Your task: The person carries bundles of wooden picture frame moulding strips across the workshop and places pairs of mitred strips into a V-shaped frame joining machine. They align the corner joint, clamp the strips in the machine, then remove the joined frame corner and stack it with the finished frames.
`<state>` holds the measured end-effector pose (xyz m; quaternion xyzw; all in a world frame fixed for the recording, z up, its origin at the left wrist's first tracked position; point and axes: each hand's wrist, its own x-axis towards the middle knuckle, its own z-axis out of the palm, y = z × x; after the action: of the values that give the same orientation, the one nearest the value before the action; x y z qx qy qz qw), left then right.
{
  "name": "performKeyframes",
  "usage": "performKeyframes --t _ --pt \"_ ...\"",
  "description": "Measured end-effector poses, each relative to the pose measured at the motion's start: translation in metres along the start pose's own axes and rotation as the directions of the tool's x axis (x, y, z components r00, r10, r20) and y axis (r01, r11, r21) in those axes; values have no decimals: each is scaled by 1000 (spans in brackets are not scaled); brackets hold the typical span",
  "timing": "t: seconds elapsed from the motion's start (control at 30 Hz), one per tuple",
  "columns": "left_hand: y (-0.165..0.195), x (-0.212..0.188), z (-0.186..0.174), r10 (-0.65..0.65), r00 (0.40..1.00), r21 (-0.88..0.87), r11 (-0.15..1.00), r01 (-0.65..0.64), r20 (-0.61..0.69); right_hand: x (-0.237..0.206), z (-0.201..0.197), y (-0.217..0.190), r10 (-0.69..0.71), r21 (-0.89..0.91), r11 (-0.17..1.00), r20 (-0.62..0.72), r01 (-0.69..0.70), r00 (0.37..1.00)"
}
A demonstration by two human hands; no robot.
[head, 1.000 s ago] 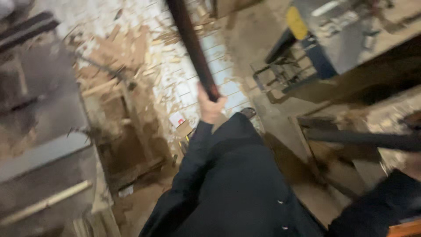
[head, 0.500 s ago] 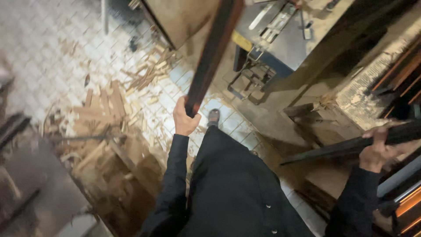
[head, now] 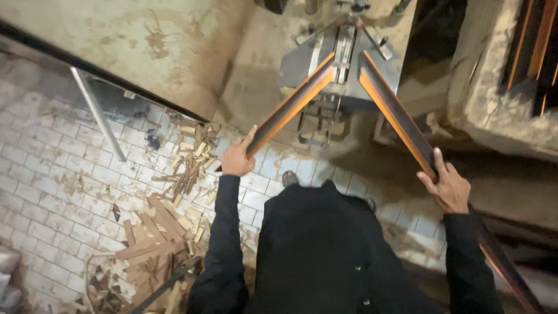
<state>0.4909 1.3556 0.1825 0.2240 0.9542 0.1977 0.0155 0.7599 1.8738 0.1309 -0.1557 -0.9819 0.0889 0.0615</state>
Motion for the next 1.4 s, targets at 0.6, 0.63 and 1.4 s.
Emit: performKeyframes --t 0.6,0.63,1.4 --pt "-24 176 1 128 983 -17 992 -127 130 87 -2 -60 58 -87 995 118 -48 991" --pt "-21 180 2 125 982 -10 992 -125 141 92 -4 -60 68 -81 995 136 -57 988" --pt "3 241 18 200 964 72 974 -215 174 245 1 -124 -111 -121 987 -6 110 994"
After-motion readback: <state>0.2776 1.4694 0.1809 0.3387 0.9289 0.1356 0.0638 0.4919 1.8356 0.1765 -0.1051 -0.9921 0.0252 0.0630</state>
